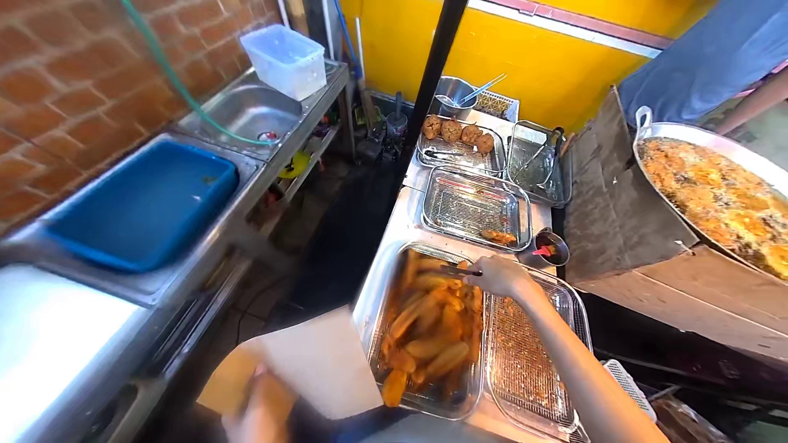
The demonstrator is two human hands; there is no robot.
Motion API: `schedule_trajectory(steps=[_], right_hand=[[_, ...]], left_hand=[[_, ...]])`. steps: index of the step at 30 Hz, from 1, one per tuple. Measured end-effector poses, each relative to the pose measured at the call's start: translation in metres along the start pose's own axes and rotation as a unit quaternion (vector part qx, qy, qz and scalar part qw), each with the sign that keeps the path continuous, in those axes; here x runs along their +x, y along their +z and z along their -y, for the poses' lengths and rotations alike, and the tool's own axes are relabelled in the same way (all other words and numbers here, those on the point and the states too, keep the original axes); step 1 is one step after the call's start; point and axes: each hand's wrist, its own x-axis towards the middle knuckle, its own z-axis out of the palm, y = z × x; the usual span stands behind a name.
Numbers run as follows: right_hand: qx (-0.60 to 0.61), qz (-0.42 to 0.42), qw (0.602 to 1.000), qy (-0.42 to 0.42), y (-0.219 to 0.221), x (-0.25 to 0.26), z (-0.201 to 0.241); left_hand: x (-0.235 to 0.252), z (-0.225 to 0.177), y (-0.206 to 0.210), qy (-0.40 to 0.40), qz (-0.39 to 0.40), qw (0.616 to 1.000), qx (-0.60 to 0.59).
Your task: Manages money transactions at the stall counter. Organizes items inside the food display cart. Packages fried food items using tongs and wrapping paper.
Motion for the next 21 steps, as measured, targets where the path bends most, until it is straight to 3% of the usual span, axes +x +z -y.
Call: schedule_trajectory(steps=[3, 8, 11, 14, 17, 21], right_hand=[[-0.058, -0.015, 0.998, 0.000, 0.020, -0.009, -0.006], [-0.105, -0.084, 0.988, -0.072, 0.068, 0.021, 0.002], [-0.105, -0.051, 0.987, -0.107, 0.055, 0.027, 0.000], [-0.031, -0.009, 0.991, -0.127, 0.034, 0.046, -0.022], [-0.016, -0.049, 0.994, -0.100, 0.027, 0.055, -0.034], [-0.017, -0.075, 0.994, -0.074, 0.017, 0.022, -0.045]], left_hand=[[0.002, 0.003, -0.001, -0.012, 0.000, 1.000, 0.000], [0.001, 0.002, 0.007, -0.023, 0.020, 0.999, 0.009], [0.002, -0.004, 0.015, -0.013, 0.038, 0.999, 0.012], [0.004, -0.005, 0.018, 0.005, 0.057, 0.998, 0.011], [0.004, -0.002, 0.019, 0.013, 0.061, 0.998, 0.014], [0.005, 0.001, 0.013, 0.008, 0.064, 0.998, 0.018]])
